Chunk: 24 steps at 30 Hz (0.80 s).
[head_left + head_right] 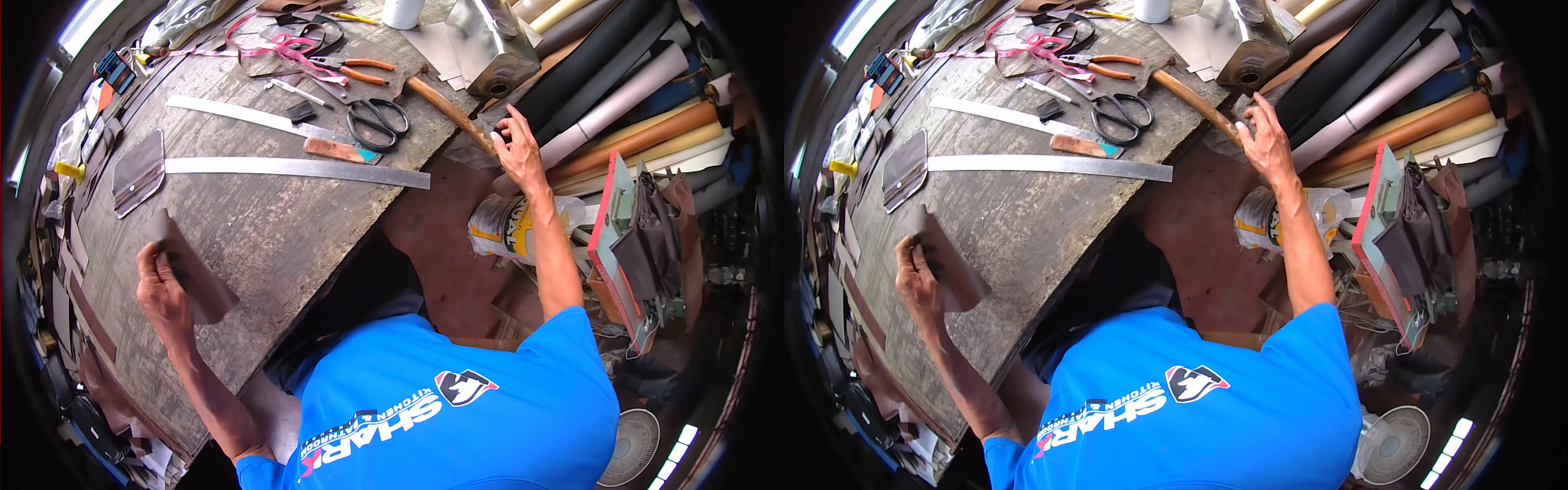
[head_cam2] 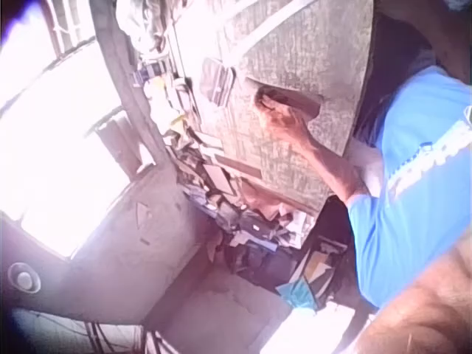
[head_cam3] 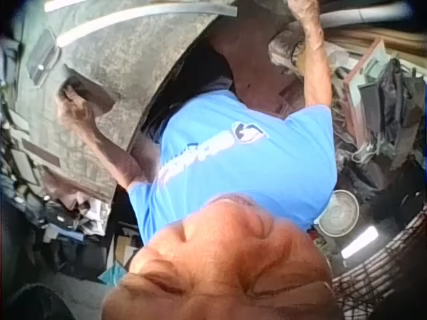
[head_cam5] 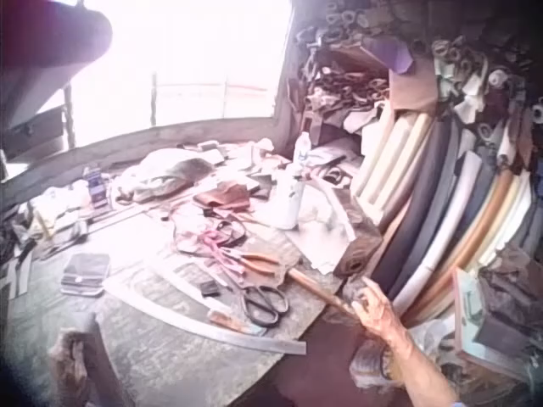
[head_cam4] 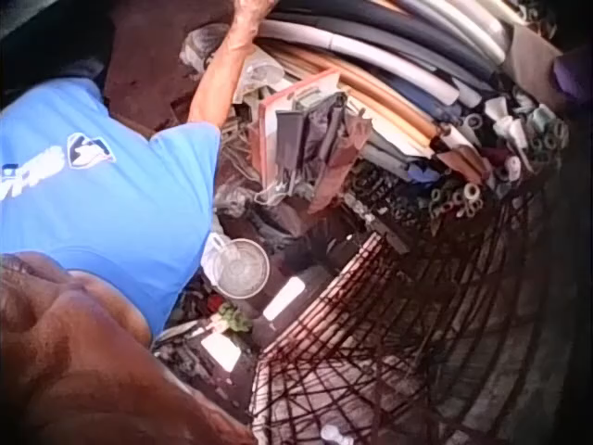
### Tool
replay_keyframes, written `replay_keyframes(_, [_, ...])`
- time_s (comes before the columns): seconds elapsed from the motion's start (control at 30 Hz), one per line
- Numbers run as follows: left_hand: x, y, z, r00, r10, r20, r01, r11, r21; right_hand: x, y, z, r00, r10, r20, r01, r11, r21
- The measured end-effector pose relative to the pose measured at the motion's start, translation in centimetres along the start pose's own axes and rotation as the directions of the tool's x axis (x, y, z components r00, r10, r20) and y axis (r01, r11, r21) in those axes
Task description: Measuring leather pieces and inspecting the assembly of a leather pouch with a zipper.
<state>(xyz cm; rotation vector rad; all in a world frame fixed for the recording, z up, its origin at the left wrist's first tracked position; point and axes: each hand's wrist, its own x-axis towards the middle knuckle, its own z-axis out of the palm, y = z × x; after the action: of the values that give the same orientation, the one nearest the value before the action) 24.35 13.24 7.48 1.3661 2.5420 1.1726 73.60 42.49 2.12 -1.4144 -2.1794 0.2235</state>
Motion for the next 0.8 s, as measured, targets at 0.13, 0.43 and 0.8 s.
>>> replay_keyframes(0.13, [-1.8, 11.5, 1.3, 0.899, 0.312, 0.306, -0.205, 0.92, -0.335, 3.9, 5.3, 0.9, 0.973, -0.216, 0.08, 0.228, 0.957, -0.183])
replay_keyframes(0.43, [-1.7, 15.4, 4.3, 0.6, 0.58, 0.551, -0.132, 0.751, -0.647, 9.9, 6.7, 2.3, 0.888, 0.036, 0.458, 0.118, 0.945, -0.305])
replay_keyframes(0.8, [-0.4, 4.8, 14.7, 0.785, 0.441, 0.435, -0.401, 0.897, -0.187, 7.0, 6.0, 1.1, 0.95, -0.134, 0.281, 0.235, 0.901, -0.365])
